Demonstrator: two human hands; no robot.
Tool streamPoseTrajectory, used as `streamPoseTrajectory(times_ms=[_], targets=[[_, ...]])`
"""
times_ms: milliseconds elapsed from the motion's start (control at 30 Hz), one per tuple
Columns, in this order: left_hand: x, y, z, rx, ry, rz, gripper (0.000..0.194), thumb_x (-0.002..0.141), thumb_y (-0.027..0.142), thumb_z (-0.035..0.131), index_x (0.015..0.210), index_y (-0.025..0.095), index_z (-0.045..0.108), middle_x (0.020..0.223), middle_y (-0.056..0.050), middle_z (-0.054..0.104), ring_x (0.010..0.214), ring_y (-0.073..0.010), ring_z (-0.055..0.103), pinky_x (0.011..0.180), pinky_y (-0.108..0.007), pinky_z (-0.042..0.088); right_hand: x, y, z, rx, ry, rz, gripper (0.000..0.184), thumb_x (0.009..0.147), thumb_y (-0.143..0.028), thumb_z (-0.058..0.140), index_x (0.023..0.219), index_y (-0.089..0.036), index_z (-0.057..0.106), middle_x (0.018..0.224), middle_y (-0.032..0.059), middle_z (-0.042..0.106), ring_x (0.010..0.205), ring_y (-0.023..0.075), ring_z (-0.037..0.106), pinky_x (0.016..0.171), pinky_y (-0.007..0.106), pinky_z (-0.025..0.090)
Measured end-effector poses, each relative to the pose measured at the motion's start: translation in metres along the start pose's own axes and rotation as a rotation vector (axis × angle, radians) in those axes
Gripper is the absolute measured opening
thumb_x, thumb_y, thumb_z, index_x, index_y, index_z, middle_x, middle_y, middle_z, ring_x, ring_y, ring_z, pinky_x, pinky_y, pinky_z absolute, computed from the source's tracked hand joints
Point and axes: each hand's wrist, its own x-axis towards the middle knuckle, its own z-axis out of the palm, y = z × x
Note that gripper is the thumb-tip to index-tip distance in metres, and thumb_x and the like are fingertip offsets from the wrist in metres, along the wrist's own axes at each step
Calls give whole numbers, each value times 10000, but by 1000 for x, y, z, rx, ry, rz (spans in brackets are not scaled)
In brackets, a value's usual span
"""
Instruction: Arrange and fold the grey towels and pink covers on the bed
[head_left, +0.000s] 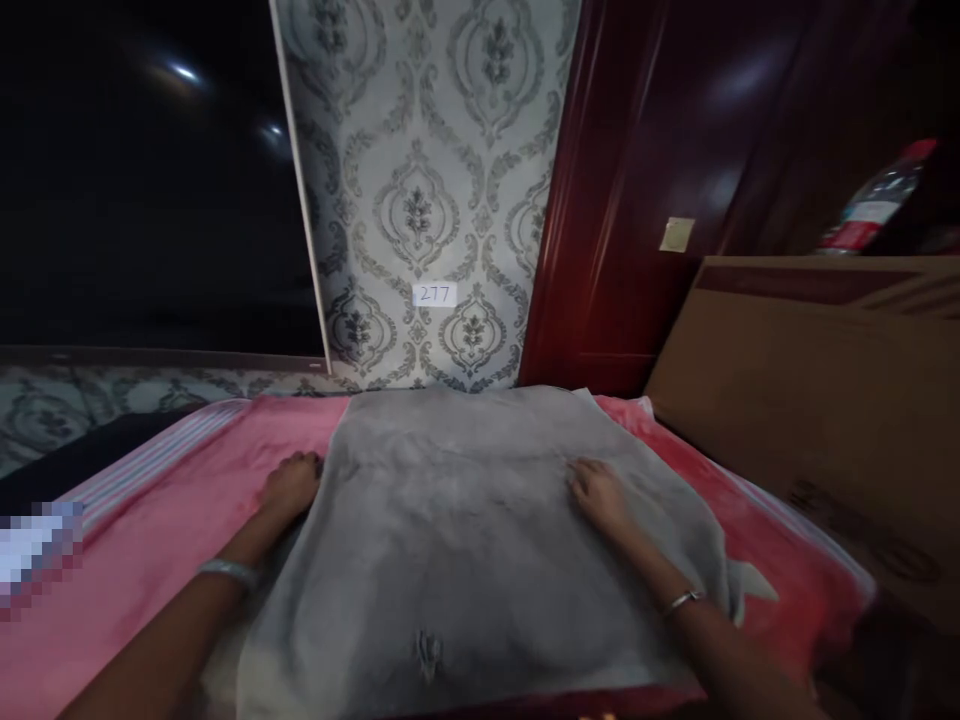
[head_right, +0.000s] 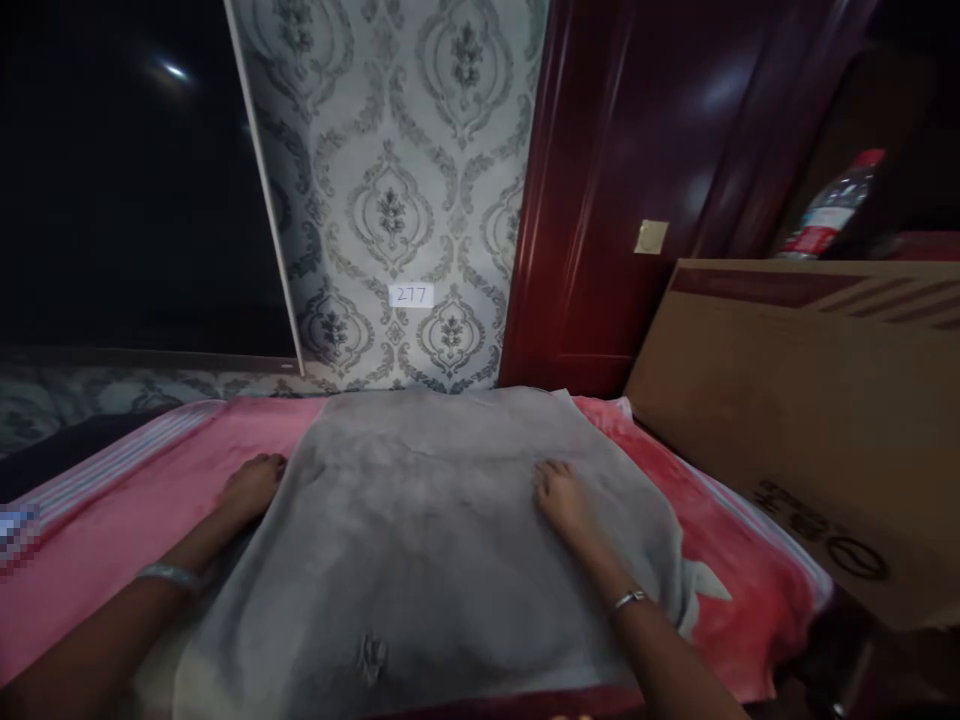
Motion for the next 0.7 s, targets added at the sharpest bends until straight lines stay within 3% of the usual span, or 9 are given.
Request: streamPoseTrajectory(times_ms=[100,200,333,400,500,533,600,700], targets=[[20,17,5,-127,26,17,543,879,424,461,1296,133,651,1236,-207,707,1213,-368,628,971,-441,510,46,-41,23,512,-30,32,345,854,-310,609,1148,-187,744,1273,129,701,1280,314,569,1182,520,350],[33,42,15,-516,22,157,636,927,476,418,1480,175,513,1406,-121,647,1298,-282,597,1053,-372,491,86,-89,48,863,-122,87,399,838,-483,653,1141,-235,734,1194,98,730,1157,303,643,1054,511,495],[13,99,38,-713,-85,532,589,984,499,359,1475,219,522,1493,-96,577,1429,-257,472,1183,-425,390,115,-149,81,1141,-329,196,614,886,-646,571,1338,-234,611,1273,128,690,980,255,715,813,415,596],[-8,131,52,-695,-185,782,504,1001,458,387,1423,252,571,1477,-96,587,1404,-254,492,1186,-443,390,121,-171,94,1260,-398,287,656,863,-644,611,1377,-238,573,1299,121,679,983,244,709,825,404,587],[-34,164,65,-549,-264,1083,342,978,417,502,1222,278,699,1324,-94,673,1338,-285,540,1158,-477,413,123,-189,107,1225,-324,278,602,765,-529,740,1276,-222,653,1175,68,732,1007,235,677,915,391,553],[-36,167,66,-534,-243,1110,310,983,391,499,1174,281,717,1274,-92,693,1309,-284,561,1136,-469,434,123,-189,108,1204,-291,266,560,737,-481,758,1225,-216,685,1118,50,746,1011,234,665,940,386,540],[-30,162,61,-557,-108,1036,327,1004,325,435,1156,285,722,1237,-94,707,1257,-272,593,1092,-451,468,121,-183,106,1183,-252,277,502,726,-435,732,1173,-208,715,1014,27,756,978,234,651,938,383,531],[3,132,40,-481,172,693,372,988,263,402,1208,247,701,1294,-125,686,1261,-294,581,1116,-498,433,113,-156,90,1224,-97,307,539,749,-457,654,1209,-182,710,875,10,736,847,217,640,834,351,536]])
